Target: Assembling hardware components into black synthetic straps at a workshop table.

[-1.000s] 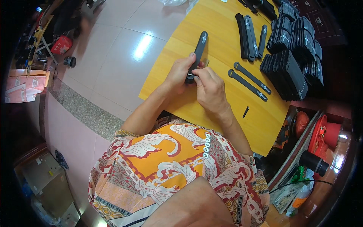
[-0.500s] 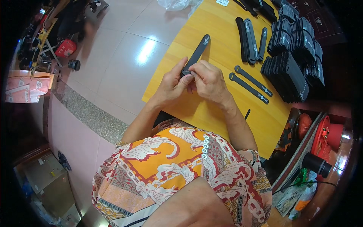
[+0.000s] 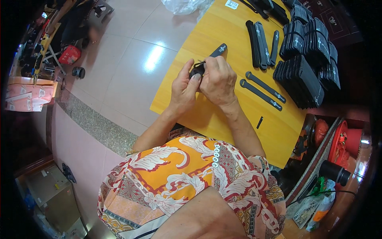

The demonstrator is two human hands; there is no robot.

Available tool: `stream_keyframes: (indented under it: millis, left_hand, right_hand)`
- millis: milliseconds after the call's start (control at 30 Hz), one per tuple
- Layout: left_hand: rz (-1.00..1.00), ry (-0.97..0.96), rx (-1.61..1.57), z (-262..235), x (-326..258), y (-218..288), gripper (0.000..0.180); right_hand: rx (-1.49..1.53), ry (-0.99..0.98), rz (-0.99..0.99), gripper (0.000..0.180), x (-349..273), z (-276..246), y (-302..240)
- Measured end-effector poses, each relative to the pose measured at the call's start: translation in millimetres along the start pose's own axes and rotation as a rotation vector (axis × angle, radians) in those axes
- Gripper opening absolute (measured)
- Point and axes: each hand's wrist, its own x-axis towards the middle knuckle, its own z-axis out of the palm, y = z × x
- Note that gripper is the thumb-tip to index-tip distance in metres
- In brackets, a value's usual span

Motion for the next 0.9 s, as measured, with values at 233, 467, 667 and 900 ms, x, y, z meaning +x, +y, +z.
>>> stream_keyframes:
  millis: [233, 467, 667, 900]
  left_hand:
    - [-0.14, 0.018, -0.265, 4.0, 1.2, 7.1, 0.037]
    - [-0.047, 0.043, -0.244, 8.0, 1.2, 21.6, 0.035]
    - [0.007, -0.026, -0.393, 16.0, -6.0, 33.8, 0.03]
    - [0.056, -0.099, -0.101, 27.1, -26.1, 31.5, 0.029]
  right_hand:
    - [0.138, -0.031, 0.174, 0.013, 7.0, -10.5, 12.9]
    - [0.473, -0.167, 0.237, 0.033, 6.6, -44.1, -4.9]
    - [0.385, 0.001, -0.113, 0.023, 15.1, -56.2, -3.7]
    - [0.376, 0.237, 0.308, 0.009, 5.1, -60.3, -6.0]
